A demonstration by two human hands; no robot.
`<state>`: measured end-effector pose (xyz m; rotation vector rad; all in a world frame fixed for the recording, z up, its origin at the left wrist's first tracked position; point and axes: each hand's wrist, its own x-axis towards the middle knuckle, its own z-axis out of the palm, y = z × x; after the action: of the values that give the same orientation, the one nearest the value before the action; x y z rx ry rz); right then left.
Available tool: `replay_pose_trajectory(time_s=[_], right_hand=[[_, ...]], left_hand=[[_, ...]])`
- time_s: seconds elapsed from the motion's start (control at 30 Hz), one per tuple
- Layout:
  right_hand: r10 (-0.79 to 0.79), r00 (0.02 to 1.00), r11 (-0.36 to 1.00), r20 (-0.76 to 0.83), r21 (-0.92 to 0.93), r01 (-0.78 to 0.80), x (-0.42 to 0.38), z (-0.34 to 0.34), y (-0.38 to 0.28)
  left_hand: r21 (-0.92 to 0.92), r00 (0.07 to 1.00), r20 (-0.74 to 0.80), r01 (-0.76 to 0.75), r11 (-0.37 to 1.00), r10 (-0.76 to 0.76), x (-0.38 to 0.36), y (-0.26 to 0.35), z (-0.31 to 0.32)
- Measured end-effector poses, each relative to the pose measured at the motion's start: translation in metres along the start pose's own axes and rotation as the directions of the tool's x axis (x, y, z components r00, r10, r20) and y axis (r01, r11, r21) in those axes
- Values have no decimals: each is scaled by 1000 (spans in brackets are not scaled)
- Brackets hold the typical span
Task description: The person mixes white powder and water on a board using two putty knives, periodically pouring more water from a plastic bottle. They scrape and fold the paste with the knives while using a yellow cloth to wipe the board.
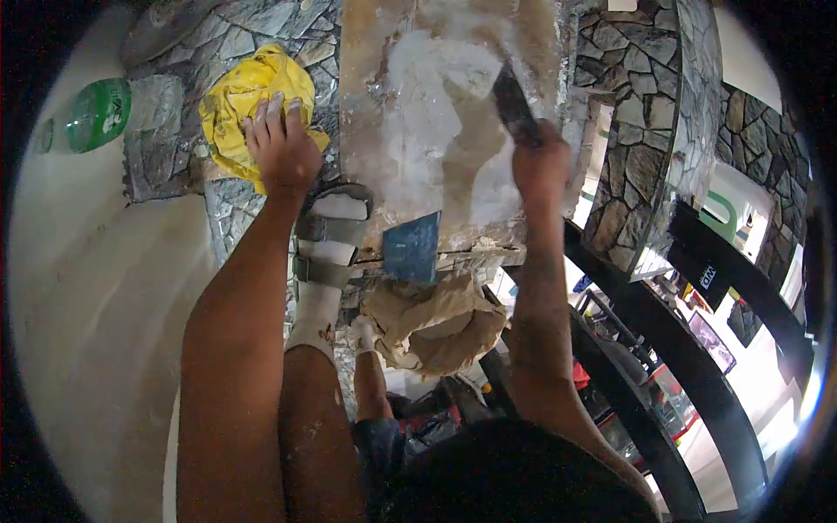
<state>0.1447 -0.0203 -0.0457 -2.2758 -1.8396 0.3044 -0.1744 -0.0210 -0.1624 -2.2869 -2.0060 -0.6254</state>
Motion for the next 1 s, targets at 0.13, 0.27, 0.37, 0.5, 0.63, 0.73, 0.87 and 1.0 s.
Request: replay_pose_trajectory(time_s=[0.13, 0.27, 0.37, 0.5, 0.63, 0.73, 0.87, 1.0], right_hand=[[14, 995, 986, 95, 166, -30, 16, -21, 31], [-165, 965, 979, 202, 150, 136, 34, 8, 39], [4, 983, 995, 183, 96, -22, 47, 2, 43], [122, 983, 974, 138, 173, -145, 27, -30, -16], [103, 975, 947, 198, 280, -157, 24, 12, 8], [103, 986, 951, 130, 277, -136, 32, 23, 33], [192, 980, 847, 56, 495, -194, 18, 11, -7], [180, 984, 941, -17, 294, -167, 12, 30, -17]], left_hand=[[-11, 1000, -6, -10, 1000, 10, -1, 0, 0], [11, 1000, -15, -5, 1000, 5, -1, 0, 5], [18, 1000, 1, 2, 1000, -2, 0, -1, 4], [-5, 1000, -17, -6, 1000, 6, -1, -4, 6], [-5, 1000, -8, -3, 1000, 3, -2, -1, 5], [11, 1000, 2, -8, 1000, 8, -2, -5, 9], [-5, 1000, 10, 12, 1000, -12, -3, 0, 5], [10, 1000, 6, 7, 1000, -7, -2, 2, 4]])
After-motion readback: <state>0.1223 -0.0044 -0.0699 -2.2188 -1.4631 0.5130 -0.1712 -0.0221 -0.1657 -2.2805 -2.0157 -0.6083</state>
